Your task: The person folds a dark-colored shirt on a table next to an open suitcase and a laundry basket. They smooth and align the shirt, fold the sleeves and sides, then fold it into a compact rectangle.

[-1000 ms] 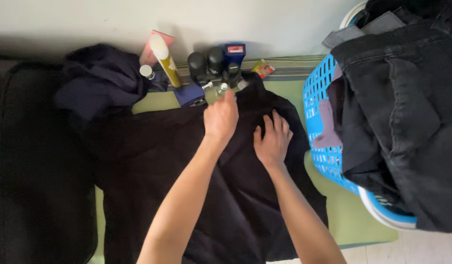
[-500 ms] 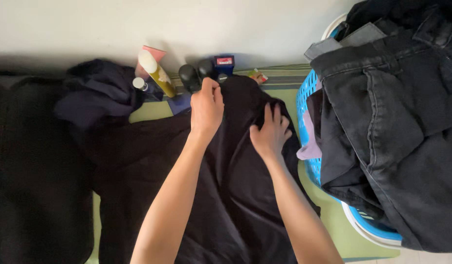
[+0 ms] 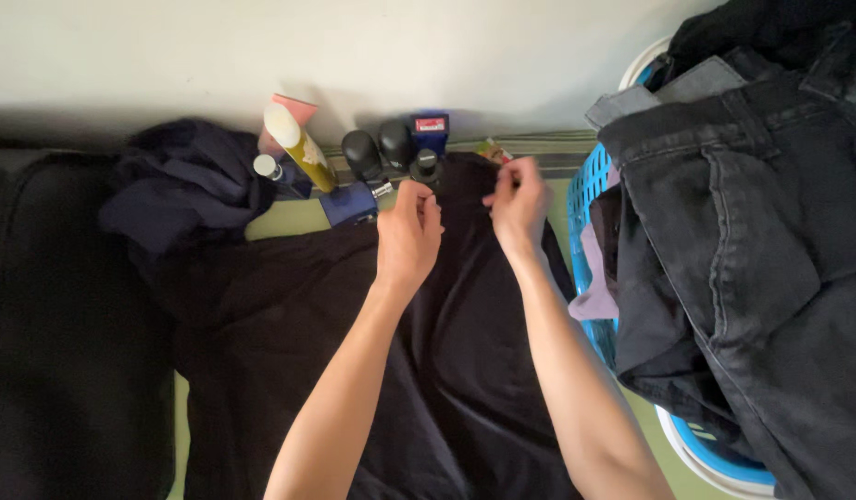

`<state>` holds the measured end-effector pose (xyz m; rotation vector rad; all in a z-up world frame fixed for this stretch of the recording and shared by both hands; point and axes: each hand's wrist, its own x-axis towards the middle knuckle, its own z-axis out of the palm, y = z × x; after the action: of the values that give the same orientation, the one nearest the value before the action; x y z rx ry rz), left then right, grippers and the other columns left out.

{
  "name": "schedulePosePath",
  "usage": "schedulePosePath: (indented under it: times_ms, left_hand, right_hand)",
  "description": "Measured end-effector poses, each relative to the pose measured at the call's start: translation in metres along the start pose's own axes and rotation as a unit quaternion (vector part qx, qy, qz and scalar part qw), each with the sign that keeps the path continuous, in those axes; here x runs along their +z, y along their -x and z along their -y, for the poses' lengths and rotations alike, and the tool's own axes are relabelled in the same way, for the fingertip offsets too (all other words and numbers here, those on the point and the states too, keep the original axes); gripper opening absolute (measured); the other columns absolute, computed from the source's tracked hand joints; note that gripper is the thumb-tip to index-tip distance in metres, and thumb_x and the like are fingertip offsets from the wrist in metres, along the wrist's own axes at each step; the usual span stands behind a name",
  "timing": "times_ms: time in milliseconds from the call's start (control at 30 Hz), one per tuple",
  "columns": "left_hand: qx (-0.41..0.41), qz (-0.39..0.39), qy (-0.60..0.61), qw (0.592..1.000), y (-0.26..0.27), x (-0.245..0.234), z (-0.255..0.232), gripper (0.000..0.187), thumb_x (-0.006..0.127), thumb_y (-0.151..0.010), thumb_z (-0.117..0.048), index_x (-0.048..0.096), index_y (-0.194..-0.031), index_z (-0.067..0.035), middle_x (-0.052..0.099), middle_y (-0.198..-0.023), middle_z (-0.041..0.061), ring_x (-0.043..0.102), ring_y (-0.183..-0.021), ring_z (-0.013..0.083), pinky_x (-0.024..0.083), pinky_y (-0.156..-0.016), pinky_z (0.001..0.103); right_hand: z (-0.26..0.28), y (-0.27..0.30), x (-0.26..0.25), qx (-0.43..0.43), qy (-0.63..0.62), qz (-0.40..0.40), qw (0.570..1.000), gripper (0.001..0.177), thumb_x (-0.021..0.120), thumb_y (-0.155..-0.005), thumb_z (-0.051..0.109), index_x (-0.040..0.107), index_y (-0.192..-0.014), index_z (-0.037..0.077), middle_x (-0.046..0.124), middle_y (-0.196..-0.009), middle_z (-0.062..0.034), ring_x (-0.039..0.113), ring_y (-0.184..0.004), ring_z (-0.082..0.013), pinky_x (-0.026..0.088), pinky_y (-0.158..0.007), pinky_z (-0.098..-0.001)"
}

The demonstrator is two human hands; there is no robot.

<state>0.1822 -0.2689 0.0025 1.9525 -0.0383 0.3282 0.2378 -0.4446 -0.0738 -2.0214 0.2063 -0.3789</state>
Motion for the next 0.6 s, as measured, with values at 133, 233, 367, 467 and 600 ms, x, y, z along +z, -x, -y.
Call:
schedulePosePath:
  times_ms: [133, 233, 367, 467, 600]
  left_hand:
    - [-0.051, 0.0, 0.039, 0.998, -0.005, -0.002, 0.002, 0.009, 0.058, -0.1, -0.005, 0.053, -0.105, 0.001, 0.073, -0.081, 0.015, 0.079, -0.067, 0.0251, 0.06, -0.057, 0.033]
    - [-0.079, -0.01, 0.07, 0.994, -0.01, -0.004, 0.0, 0.01, 0.054, -0.101, -0.003, 0.053, -0.11, 0.002, 0.074, -0.094, 0.016, 0.08, -0.069, 0.0257, 0.063, -0.057, 0.032]
    - [-0.032, -0.001, 0.063, 0.997, -0.004, -0.004, -0.001, 0.025, 0.05, -0.1, 0.002, 0.052, -0.124, 0.004, 0.069, -0.115, 0.021, 0.079, -0.071, 0.0262, 0.062, -0.062, 0.032]
    - [-0.017, -0.009, 0.025, 0.999, 0.015, -0.008, 0.001, 0.023, 0.053, -0.1, 0.003, 0.056, -0.123, 0.001, 0.07, -0.103, 0.017, 0.08, -0.076, 0.0247, 0.06, -0.065, 0.032]
    - [0.001, -0.042, -0.061, 0.997, 0.067, -0.016, 0.004, 0.015, 0.061, -0.095, 0.007, 0.063, -0.107, -0.001, 0.07, -0.096, 0.016, 0.071, -0.079, 0.0294, 0.056, -0.07, 0.037]
  right_hand:
    - [-0.016, -0.024, 0.007, 0.122, -0.296, -0.059, 0.945, 0.008, 0.047, -0.108, 0.009, 0.043, -0.112, 0.005, 0.056, -0.099, -0.0154, 0.076, -0.065, -0.028, 0.061, -0.049, -0.0342]
    - [-0.027, -0.035, 0.01, 0.147, -0.305, -0.094, 0.936, 0.013, 0.049, -0.106, 0.004, 0.045, -0.119, 0.002, 0.058, -0.112, -0.0195, 0.078, -0.079, -0.0319, 0.068, -0.066, -0.0377]
    - [-0.03, -0.014, 0.007, 0.016, -0.225, -0.05, 0.973, 0.035, 0.051, -0.1, -0.005, 0.046, -0.134, 0.002, 0.055, -0.135, -0.0189, 0.073, -0.11, -0.028, 0.061, -0.087, -0.0342]
    - [-0.02, 0.028, -0.004, -0.043, -0.109, -0.059, 0.991, 0.034, 0.053, -0.098, -0.01, 0.054, -0.13, 0.0, 0.063, -0.126, -0.015, 0.072, -0.112, -0.0255, 0.058, -0.093, -0.0341]
    - [-0.001, 0.113, -0.03, -0.009, 0.069, -0.063, 0.996, 0.026, 0.057, -0.091, -0.012, 0.066, -0.111, 0.002, 0.07, -0.103, -0.0156, 0.07, -0.09, -0.0306, 0.056, -0.079, -0.0398]
